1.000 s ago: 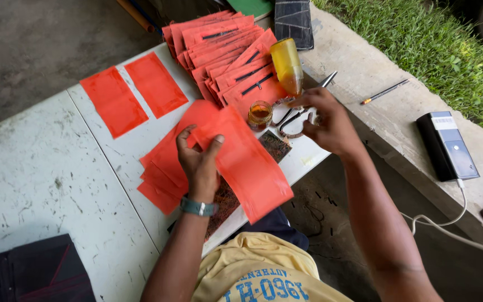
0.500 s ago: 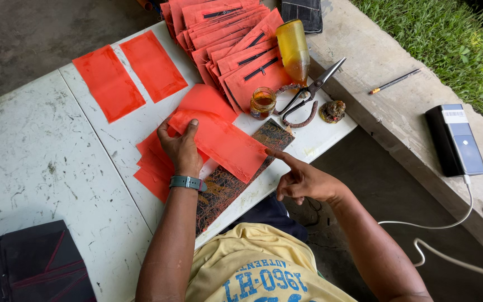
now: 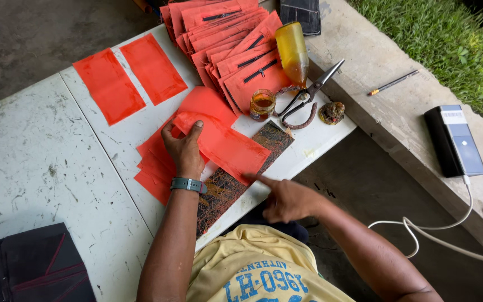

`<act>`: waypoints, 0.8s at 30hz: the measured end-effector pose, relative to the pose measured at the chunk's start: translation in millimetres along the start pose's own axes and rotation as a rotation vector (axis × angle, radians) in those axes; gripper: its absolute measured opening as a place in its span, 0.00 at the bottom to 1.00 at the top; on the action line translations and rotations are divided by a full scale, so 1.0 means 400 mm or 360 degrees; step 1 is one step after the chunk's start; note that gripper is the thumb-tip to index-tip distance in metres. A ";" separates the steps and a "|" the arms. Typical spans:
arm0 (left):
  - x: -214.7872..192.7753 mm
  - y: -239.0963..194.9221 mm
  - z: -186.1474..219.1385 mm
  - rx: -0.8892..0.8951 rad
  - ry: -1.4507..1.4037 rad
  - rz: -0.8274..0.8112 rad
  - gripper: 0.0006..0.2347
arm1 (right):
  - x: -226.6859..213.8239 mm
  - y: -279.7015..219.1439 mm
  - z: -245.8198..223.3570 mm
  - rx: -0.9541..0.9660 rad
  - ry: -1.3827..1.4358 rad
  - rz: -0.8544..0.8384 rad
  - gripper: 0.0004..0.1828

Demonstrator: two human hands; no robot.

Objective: The person repeatedly folds orange paper sheets by hand on a white table, aligning edges and pressing folds. Completed sheets are stacked to the left while tools such as scissors and a jar remain on the table.

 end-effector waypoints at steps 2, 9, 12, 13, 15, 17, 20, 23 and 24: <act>-0.007 -0.007 -0.008 -0.0015 -0.0002 -0.0010 0.29 | 0.010 0.000 0.014 0.0357 -0.0102 -0.0145 0.51; -0.016 -0.004 -0.006 0.0067 0.0084 -0.0013 0.29 | 0.026 -0.016 -0.051 0.0349 -0.0199 -0.0130 0.51; -0.012 -0.003 -0.008 0.0028 0.0051 -0.0028 0.28 | 0.013 -0.017 -0.023 0.0330 -0.0198 -0.0056 0.47; -0.016 -0.009 -0.010 -0.0006 0.0019 -0.0034 0.28 | -0.005 -0.014 0.004 0.0425 -0.0216 0.0025 0.46; -0.019 -0.017 -0.010 -0.0062 0.0020 -0.0038 0.28 | -0.045 -0.004 0.050 0.0416 -0.0266 0.0151 0.45; -0.012 -0.017 -0.005 -0.0080 0.0025 -0.0050 0.28 | -0.074 0.010 0.071 0.0205 -0.0337 0.0245 0.43; -0.004 -0.016 -0.005 -0.0076 0.0040 -0.0074 0.29 | -0.094 0.009 0.111 0.0628 -0.0852 0.0161 0.44; -0.009 -0.013 -0.016 -0.0094 0.0033 -0.0093 0.29 | -0.069 -0.006 0.068 0.0267 -0.0673 0.0298 0.38; -0.010 -0.011 -0.023 -0.0113 0.0018 -0.0098 0.29 | -0.047 -0.014 0.062 0.0297 -0.0595 0.0153 0.42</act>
Point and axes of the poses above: each hand's wrist, its own y-axis towards the middle knuckle, its own x-axis out of the palm, z = x × y, the point moved 4 cm from there along y, towards the middle knuckle, and after that the axes turned 6 degrees about -z, right-handed, at the moved point
